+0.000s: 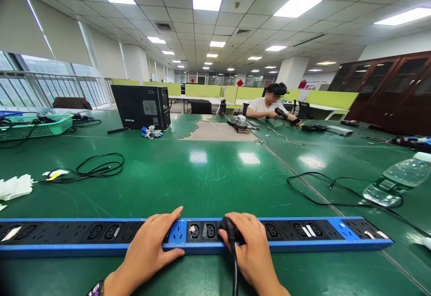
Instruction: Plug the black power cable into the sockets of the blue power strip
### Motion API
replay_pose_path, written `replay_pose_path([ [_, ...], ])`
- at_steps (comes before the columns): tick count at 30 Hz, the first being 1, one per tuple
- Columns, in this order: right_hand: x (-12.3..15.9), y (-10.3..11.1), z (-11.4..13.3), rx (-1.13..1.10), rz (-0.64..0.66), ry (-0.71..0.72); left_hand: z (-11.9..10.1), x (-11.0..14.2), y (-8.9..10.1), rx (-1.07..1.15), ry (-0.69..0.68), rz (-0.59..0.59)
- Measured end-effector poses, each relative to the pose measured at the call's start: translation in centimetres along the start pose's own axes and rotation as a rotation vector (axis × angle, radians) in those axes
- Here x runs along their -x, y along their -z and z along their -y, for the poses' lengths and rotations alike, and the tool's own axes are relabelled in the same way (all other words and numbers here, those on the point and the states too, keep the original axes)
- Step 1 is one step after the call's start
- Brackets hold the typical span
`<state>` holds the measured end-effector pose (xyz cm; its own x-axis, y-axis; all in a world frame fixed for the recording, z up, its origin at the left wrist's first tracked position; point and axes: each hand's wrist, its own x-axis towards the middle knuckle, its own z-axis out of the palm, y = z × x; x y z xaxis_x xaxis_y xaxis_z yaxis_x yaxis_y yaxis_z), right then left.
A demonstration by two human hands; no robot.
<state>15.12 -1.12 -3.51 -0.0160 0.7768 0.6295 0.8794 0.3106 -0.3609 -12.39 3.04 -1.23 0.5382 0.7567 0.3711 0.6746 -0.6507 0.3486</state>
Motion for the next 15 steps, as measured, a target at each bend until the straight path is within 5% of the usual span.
replay_pose_path([
  [15,0.49,0.99,-0.62,0.032,0.106,0.077,0.1,0.19,0.01,0.008,-0.003,-0.028],
])
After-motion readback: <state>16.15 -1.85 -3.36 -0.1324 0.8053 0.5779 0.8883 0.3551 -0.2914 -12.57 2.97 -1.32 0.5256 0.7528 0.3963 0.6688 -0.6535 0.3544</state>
